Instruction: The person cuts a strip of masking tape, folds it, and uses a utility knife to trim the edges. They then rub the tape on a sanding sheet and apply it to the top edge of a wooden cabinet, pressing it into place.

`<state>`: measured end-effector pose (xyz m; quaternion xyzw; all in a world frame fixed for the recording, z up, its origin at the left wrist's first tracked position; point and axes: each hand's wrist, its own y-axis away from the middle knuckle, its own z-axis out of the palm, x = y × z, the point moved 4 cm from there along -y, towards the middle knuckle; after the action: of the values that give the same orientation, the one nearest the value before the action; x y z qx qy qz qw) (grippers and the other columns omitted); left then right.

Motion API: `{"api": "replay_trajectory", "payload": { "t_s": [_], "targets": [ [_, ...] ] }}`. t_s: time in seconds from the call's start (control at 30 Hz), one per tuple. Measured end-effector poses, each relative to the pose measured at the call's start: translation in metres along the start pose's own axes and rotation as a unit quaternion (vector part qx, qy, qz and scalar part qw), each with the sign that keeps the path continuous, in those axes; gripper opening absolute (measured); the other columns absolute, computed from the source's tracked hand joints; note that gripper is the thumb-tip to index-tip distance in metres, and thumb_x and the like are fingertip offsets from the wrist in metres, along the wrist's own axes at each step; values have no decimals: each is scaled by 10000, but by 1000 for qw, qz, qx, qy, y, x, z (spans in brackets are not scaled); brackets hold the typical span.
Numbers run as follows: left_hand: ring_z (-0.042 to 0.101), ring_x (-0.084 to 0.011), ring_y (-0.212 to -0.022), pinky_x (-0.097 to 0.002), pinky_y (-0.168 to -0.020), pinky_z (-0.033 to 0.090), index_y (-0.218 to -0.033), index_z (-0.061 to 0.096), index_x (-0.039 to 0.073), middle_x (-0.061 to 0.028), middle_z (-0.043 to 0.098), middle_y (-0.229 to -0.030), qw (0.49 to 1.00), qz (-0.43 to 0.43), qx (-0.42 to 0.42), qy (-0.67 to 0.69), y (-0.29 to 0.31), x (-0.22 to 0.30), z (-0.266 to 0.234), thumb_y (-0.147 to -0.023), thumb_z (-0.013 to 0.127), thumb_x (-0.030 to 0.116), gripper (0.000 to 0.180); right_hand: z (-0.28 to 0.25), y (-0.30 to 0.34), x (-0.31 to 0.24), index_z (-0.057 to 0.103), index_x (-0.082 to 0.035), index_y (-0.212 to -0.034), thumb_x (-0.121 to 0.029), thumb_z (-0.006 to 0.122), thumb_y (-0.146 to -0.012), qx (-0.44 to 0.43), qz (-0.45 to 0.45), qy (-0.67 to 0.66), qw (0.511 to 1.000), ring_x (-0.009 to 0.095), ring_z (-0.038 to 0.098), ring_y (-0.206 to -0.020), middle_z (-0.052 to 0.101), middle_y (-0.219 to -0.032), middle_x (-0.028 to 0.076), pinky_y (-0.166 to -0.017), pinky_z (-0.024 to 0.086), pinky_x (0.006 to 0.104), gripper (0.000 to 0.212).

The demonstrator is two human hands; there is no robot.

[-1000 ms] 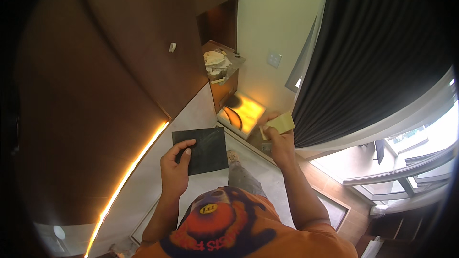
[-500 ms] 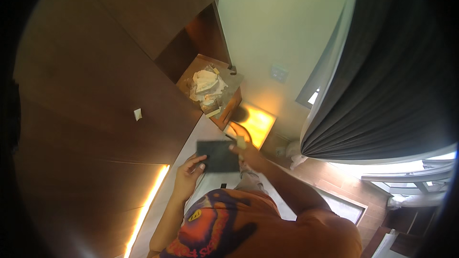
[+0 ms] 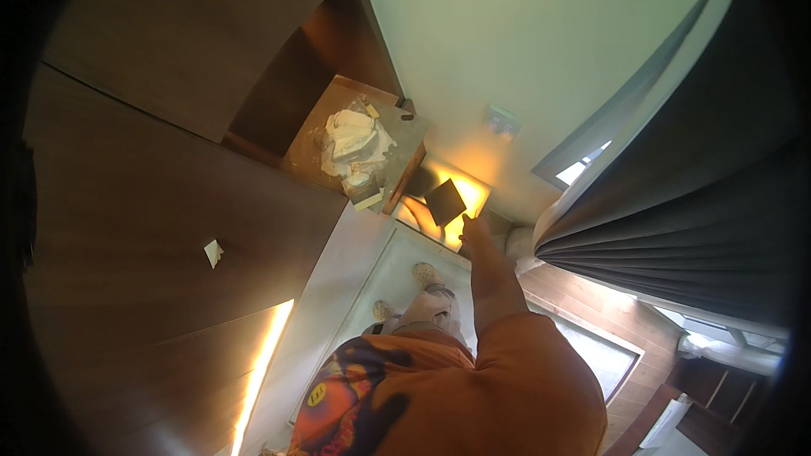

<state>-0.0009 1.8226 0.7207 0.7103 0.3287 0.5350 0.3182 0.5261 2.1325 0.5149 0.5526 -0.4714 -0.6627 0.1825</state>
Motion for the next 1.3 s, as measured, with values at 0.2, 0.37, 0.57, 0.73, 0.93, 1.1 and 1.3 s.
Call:
{"api": "replay_trajectory", "payload": {
  "t_s": [0.2, 0.37, 0.57, 0.73, 0.93, 1.1, 1.3],
  "targets": [
    [697, -223, -1052, -365, -951, 563, -1430, 640, 105, -104, 743, -1145, 982, -117, 31, 144, 78, -65, -13, -992, 747, 265, 478, 56, 54, 18, 573, -64, -1370, -659, 553, -1026, -251, 50, 48, 965, 122, 452, -582, 624, -874, 95, -532, 406, 327, 687],
    [698, -235, -1072, -377, -964, 566, -1447, 626, 114, -112, 738, -1181, 953, -157, 29, 256, 80, -57, -20, -991, 748, 261, 495, 75, 133, -17, 665, -75, -1251, -491, 593, -1062, -368, -145, 172, 902, 154, 570, -759, 591, -900, 36, -739, 528, 327, 462],
    [700, -249, -1097, -391, -979, 570, -1468, 609, 125, -122, 733, -1224, 920, 34, -88, 380, -80, 138, -44, -989, 750, 256, 516, 145, 343, -135, 696, 8, -1138, -88, 500, -999, -498, -380, 407, 665, 144, 543, -969, 574, -1169, 87, -767, 488, 310, 259],
    [703, -197, -931, -325, -817, 582, -1230, 630, 9, -128, 727, -1062, 872, 418, 14, 254, 73, 275, -46, -995, 743, 157, 299, 200, 555, -179, 704, 30, -1101, -78, 609, -994, -521, -555, 394, 515, 153, 629, -785, 615, -990, 88, -672, 517, 297, 179],
    [721, -164, -873, -305, -800, 616, -1173, 652, -41, -121, 740, -1022, 742, 584, 11, 328, 210, 352, -55, -984, 730, 15, 212, 226, 652, -180, 716, 28, -1163, -207, 719, -1024, -538, -565, 19, 625, 128, 665, -1002, 654, -1145, 64, -848, 548, 280, 273],
    [693, -185, -1062, -326, -915, 612, -1269, 612, 13, -85, 691, -1130, 676, 593, -158, 408, 207, 381, -58, -967, 734, 5, 326, 246, 676, -171, 468, -17, -1557, -303, 656, -1060, -588, -579, -2, 565, 230, 541, -1364, 596, -1451, 115, -1144, 436, 363, 604],
    [708, -157, -1004, -308, -862, 637, -1211, 612, 17, -73, 706, -1080, 669, 580, -128, 447, 226, 395, -59, -999, 703, 22, 232, 260, 673, -208, 181, -74, -1677, -399, 741, -987, -713, -446, 59, 538, 228, 636, -1245, 615, -1409, 135, -939, 594, 340, 946]
  ]
}}
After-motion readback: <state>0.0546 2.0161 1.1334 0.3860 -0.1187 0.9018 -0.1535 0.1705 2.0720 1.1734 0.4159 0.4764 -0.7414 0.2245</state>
